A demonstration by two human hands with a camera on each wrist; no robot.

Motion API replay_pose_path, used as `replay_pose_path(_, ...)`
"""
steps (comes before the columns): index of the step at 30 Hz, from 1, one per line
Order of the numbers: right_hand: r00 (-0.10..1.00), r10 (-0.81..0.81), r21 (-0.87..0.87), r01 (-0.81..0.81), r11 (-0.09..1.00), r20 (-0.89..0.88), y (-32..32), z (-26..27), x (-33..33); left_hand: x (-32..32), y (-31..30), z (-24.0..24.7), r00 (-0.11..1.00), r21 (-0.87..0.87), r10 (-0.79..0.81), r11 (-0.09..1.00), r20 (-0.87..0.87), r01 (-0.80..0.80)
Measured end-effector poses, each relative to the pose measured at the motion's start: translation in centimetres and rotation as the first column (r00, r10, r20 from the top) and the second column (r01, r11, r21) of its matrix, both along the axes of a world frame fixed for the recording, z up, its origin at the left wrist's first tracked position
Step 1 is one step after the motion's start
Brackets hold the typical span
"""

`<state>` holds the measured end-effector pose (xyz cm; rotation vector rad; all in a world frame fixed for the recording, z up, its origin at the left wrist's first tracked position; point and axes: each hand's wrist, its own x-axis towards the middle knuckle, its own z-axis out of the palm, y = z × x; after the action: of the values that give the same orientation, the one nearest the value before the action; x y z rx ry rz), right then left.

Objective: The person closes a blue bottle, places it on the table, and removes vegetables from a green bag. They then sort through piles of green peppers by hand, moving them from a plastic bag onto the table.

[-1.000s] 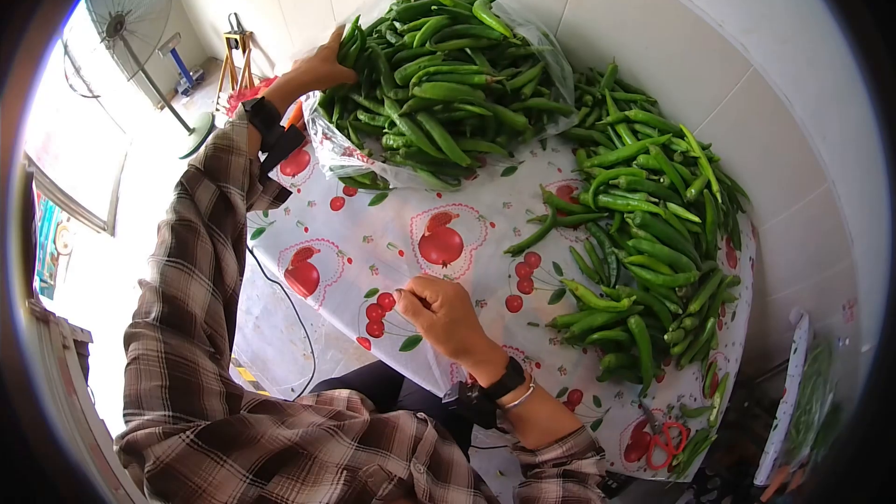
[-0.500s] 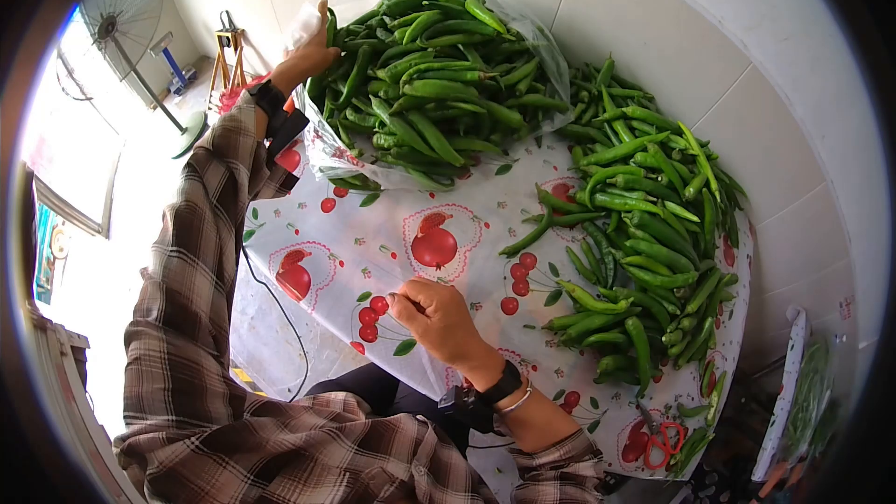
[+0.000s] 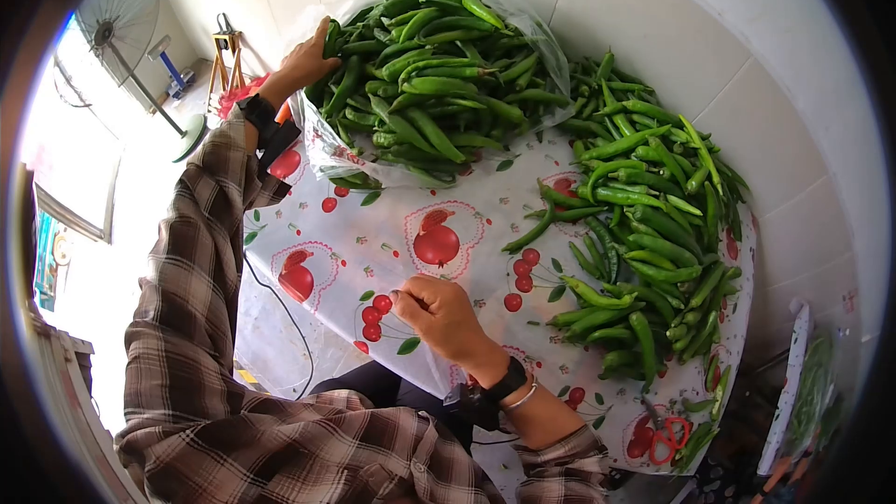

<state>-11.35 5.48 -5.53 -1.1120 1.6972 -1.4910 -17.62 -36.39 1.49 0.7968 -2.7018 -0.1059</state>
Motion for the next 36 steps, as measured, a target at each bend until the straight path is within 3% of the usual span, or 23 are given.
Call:
replay_pose_path(2,1.0,-0.006,-0.015,0.006,1.0,0.011,0.0,0.0,0.1,0.1,0.5,0.3,1.0,-0.052,-0.019,0.998,-0.012,0.019)
replay_pose_path(14,0.999,0.001,-0.003,-0.001,1.0,0.039,0.1,-0.5,0.1,5.1,2.8,0.9,0.962,0.063,-0.107,0.99,-0.249,0.126)
replay_pose_path(16,1.0,-0.022,-0.029,0.022,0.999,0.021,0.1,-0.7,0.2,6.3,3.9,0.5,0.905,-0.11,-0.316,0.949,-0.286,0.296)
replay_pose_path(17,0.999,-0.02,-0.027,0.02,0.999,0.026,0.1,-0.5,0.3,6.6,4.7,0.1,0.891,-0.09,-0.312,0.95,-0.33,0.299)
replay_pose_path(22,0.996,-0.028,-0.051,0.024,0.998,-0.079,0.0,-0.3,0.3,9.5,7.5,0.1,0.901,-0.008,-0.353,0.932,-0.252,0.363)
replay_pose_path(25,0.987,-0.038,-0.038,0.032,0.999,-0.157,-0.1,-0.3,0.4,10.3,8.1,-1.1,0.857,-0.019,-0.485,0.872,-0.175,0.489)
replay_pose_path(28,0.984,-0.025,-0.045,0.018,0.999,-0.174,-0.1,-0.2,0.4,11.1,9.0,-1.5,0.868,-0.019,-0.495,0.868,0.034,0.496)
replay_pose_path(36,0.977,-0.045,-0.07,0.031,0.997,-0.207,-0.3,-0.3,0.4,13.4,9.9,-0.5,0.849,-0.12,-0.527,0.844,-0.017,0.522)
